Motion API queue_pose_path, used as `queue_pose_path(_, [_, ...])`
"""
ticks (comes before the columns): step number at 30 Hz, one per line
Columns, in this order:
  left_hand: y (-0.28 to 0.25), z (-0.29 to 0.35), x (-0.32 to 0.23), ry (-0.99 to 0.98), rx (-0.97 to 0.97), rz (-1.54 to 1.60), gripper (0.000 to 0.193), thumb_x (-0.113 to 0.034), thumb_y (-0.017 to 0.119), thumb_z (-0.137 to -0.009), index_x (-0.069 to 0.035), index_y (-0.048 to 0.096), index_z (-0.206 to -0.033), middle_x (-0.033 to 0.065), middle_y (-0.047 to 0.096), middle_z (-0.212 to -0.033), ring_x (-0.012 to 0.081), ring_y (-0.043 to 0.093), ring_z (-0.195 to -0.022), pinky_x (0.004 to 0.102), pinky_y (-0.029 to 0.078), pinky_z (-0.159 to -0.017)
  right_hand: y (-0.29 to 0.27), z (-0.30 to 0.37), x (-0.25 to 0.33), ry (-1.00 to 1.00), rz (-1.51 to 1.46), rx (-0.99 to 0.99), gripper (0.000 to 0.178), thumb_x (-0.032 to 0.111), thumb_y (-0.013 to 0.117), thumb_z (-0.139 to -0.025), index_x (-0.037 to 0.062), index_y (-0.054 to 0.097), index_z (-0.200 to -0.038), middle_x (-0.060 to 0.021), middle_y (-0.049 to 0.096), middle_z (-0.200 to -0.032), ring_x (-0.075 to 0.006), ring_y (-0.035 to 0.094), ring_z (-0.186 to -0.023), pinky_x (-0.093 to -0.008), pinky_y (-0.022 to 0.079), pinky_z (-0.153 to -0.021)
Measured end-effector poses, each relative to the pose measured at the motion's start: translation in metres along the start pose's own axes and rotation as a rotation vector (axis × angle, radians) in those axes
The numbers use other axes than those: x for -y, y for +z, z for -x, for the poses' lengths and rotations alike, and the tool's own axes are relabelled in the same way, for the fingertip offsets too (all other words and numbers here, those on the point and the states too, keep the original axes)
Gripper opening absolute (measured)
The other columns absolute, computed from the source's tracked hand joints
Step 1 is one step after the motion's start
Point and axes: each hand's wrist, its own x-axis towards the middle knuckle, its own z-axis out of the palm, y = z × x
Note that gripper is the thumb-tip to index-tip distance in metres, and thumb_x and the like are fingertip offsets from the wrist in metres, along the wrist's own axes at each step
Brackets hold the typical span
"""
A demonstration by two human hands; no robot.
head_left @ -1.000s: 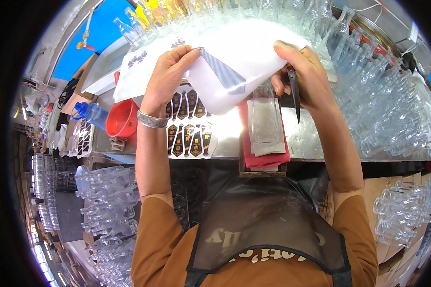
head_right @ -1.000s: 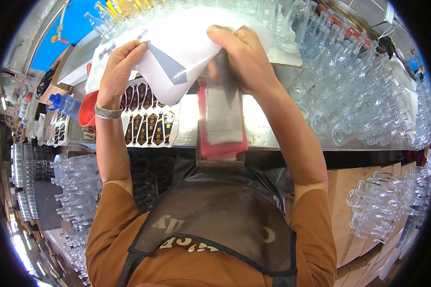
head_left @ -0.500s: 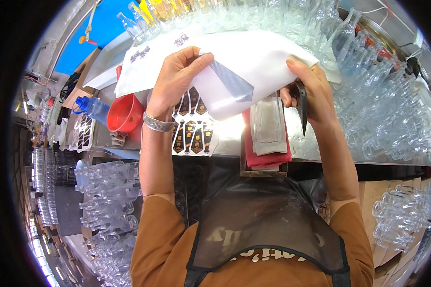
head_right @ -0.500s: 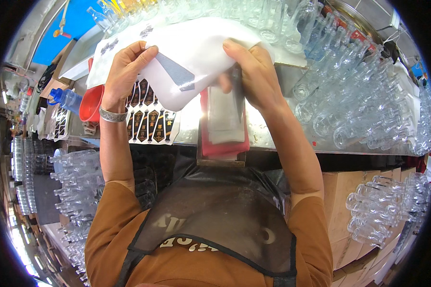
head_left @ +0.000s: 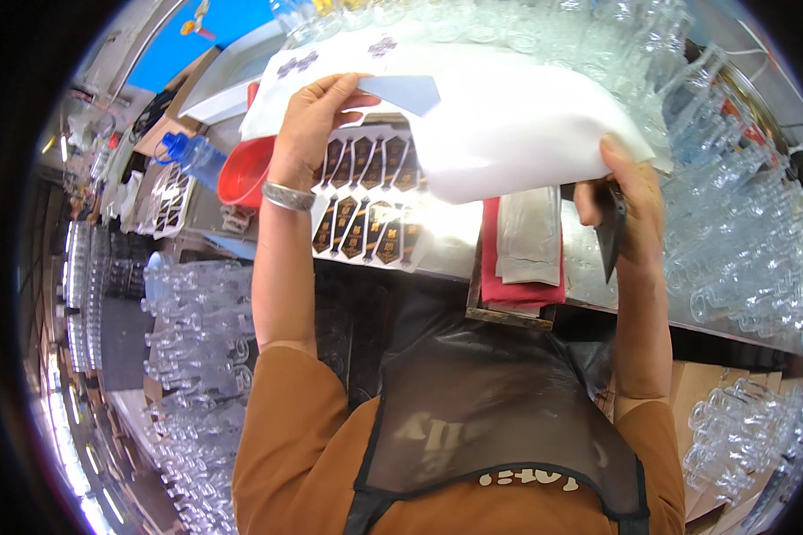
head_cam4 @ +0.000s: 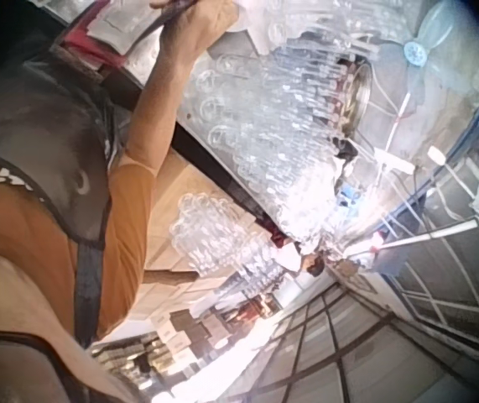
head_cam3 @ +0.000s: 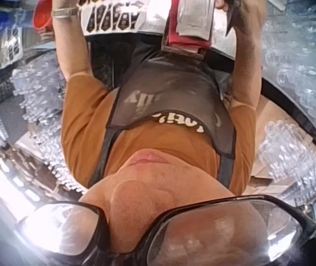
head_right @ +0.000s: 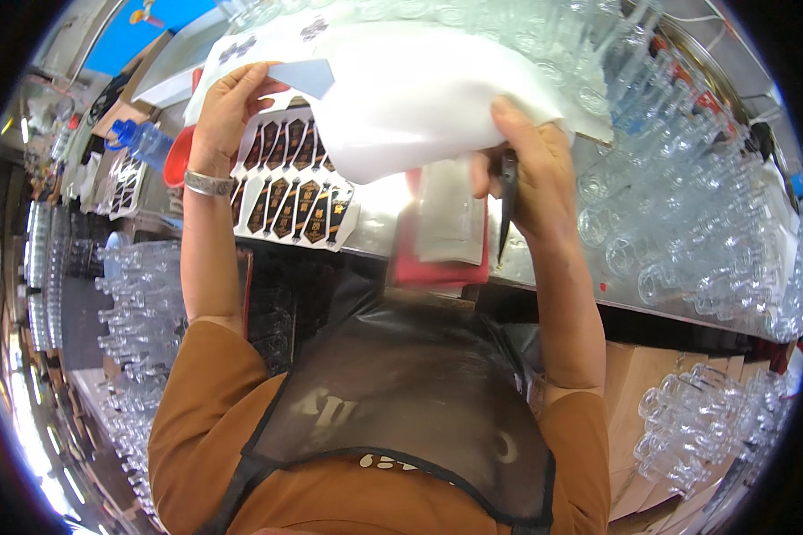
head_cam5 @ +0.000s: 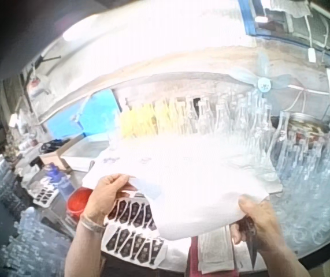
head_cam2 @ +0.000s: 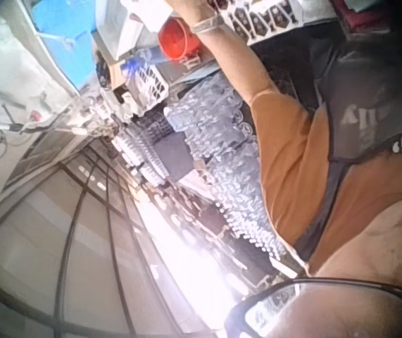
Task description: The person repeatedly picks up clear plastic bottles, places them on a red stand, and applies a black label to each bottle using a handheld black tool. After labeling, the person sets the labeled bottles aside on the table.
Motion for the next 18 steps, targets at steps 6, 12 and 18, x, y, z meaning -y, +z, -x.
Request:
queue_pose_path(6, [-0.11, -0.003, 0.033, -0.228, -0.076, 0.013, 0.029, -0.023, 0.06, -0.101, 0.0, 0.066, -0.117, 0.0147, 0.074, -0.104, 0.0202, 0.072, -0.099, 0.0224, 0.057, -0.075, -0.001, 0.009, -0.006, 0.017, -0.17, -0.06, 0.029, 0.029, 0.052, -0.099, 0.0011, 0.061, -0.096, -0.0017, 0.052, -0.063, -0.0087, 0.044, -0.051, -0.0227, 0.031, -0.048])
queue_pose_path(12, [-0.147, 0.021, 0.058, -0.019, -0.161, -0.531, 0.028, -0.027, 0.061, -0.1, -0.003, 0.073, -0.11, 0.0095, 0.074, -0.091, 0.0136, 0.07, -0.085, 0.0246, 0.053, -0.072, -0.014, 0.009, -0.019, 0.102, -0.228, -0.043, 0.027, 0.026, 0.052, -0.099, -0.0004, 0.059, -0.101, -0.0034, 0.052, -0.069, -0.0101, 0.044, -0.055, -0.023, 0.031, -0.053])
queue_pose_path(18, [-0.122, 0.081, 0.103, 0.079, 0.047, -0.937, 0.021, -0.019, 0.062, -0.099, -0.005, 0.071, -0.112, 0.0092, 0.074, -0.102, 0.0146, 0.069, -0.089, 0.029, 0.053, -0.079, -0.023, 0.008, -0.026, 0.111, -0.221, -0.029, 0.029, 0.028, 0.05, -0.1, 0.0, 0.057, -0.103, -0.0033, 0.049, -0.066, -0.0097, 0.043, -0.055, -0.023, 0.03, -0.053])
